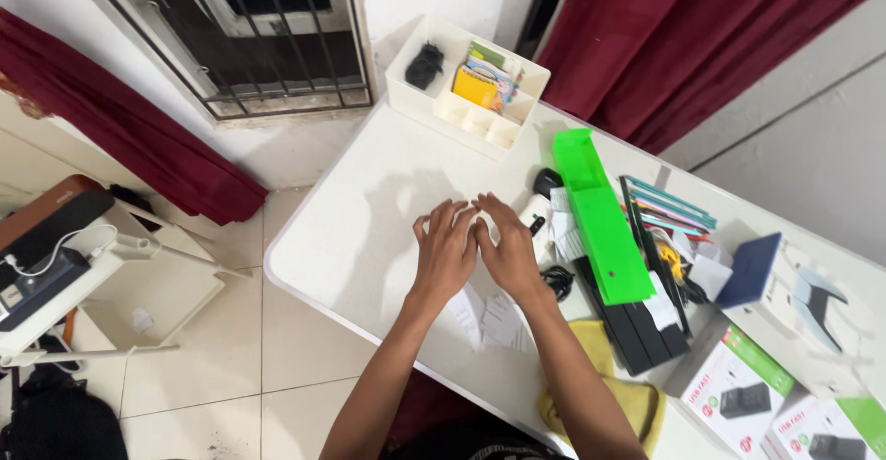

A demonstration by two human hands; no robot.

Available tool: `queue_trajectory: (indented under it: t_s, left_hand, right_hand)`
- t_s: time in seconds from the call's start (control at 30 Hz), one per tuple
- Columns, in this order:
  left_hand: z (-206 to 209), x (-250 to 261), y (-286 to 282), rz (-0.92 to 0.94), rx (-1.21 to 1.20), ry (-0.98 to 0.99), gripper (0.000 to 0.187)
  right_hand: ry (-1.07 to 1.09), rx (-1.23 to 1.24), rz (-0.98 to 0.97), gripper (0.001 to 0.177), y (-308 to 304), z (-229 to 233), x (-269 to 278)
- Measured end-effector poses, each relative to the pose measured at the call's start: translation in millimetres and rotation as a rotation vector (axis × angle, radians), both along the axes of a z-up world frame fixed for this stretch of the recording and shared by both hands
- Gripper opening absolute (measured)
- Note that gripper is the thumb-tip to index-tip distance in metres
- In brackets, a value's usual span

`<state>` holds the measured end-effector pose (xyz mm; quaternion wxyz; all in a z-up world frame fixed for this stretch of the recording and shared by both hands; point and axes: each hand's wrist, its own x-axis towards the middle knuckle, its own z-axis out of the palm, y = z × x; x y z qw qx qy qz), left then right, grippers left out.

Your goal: The person organizes a cluttered desk by sorting various items into a white plastic organizer and a green pencil case. They place black and yellow cables into the organizer, then wipe the table surface with a yellow cloth. Finally, they arrange colored pens and pencils into the green case.

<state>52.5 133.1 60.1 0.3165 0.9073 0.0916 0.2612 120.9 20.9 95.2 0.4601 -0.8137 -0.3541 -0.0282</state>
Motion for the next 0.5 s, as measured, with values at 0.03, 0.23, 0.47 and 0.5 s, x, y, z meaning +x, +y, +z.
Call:
queue_trajectory:
  t_s: [0.03, 0.23, 0.47, 0.5]
  left_hand:
    - [-1.9, -4.1, -7.6, -0.015, -0.008, 0.011, 0.035]
    - [-14.7, -25.7, -49.0, -0.074, -0.027, 0.083, 0.036]
    - [-30.8, -26.3, -92.4, -0.099, -0.014, 0.195, 0.05]
    - [-32.6, -24.6, -98.3, -0.107, -0.009, 0.225, 0.053]
  right_hand:
    - [0.009, -0.008, -0.008, 0.031, -8.8, -0.9, -5.6]
    - [0.02, -0.047, -0.085, 0.029, -59.6, -3.0, -38.2]
    - [0.015, -0.044, -0.251, 0.026, -114.4, -17.7, -56.4]
    - [0.006, -0.044, -0.283, 0.025, -119.4, -21.2, -56.7]
